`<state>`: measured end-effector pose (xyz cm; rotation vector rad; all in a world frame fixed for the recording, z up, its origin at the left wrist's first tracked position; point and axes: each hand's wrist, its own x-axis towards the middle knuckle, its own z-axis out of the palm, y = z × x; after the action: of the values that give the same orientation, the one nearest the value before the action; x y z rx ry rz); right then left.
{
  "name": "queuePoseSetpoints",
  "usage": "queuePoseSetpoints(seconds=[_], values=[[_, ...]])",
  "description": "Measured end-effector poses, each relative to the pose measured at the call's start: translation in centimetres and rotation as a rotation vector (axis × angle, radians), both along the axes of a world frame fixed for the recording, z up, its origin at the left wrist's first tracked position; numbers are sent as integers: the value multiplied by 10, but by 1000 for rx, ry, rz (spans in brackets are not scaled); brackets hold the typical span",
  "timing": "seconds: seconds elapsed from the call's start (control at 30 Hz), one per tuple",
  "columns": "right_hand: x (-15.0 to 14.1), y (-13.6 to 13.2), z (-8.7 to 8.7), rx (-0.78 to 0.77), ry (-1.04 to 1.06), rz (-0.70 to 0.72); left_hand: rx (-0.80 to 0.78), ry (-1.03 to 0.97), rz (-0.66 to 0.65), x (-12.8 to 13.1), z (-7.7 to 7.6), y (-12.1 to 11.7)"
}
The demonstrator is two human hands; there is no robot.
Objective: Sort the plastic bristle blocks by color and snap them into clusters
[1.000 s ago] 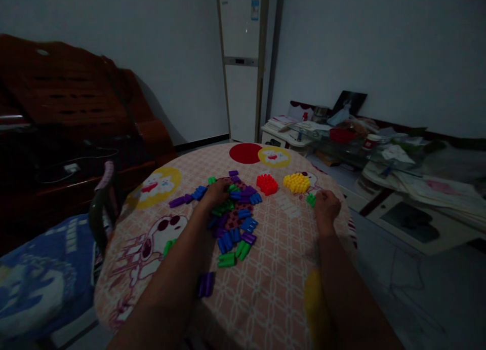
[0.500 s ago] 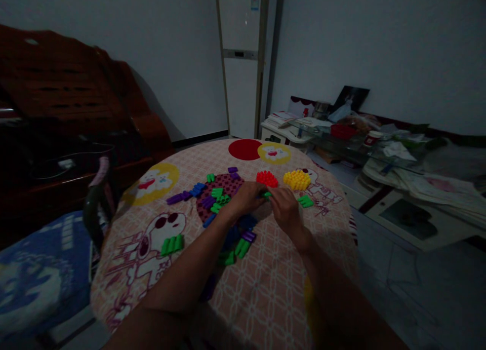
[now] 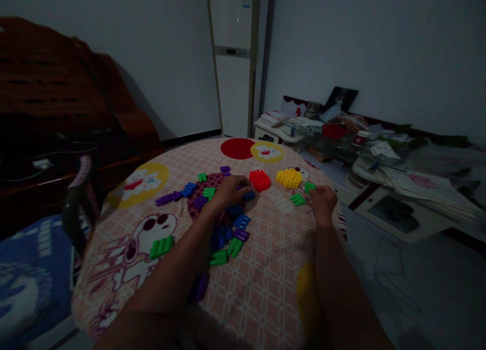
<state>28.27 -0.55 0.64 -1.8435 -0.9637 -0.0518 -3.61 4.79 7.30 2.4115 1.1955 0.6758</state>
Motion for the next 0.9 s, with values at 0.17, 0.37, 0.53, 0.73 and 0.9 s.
queuePoseSetpoints(seconds=[0.17,0.37,0.53,0.73,0.9], values=[[8,-1,-5,-181,-131,-9,0,-7,63,-10,4,4],[3,1,-6,-267,-194,-27,12,-53,69,-17,-3,13],[-7,-6,6,-113,-232,-35,22,-142,173,-24,-8,18],[-32,-22,20,-286,-484,191,-6,-230,238,-31,-6,19],[-37,-24,17,-524,-627,273,-24,-225,244,-30,-6,20]])
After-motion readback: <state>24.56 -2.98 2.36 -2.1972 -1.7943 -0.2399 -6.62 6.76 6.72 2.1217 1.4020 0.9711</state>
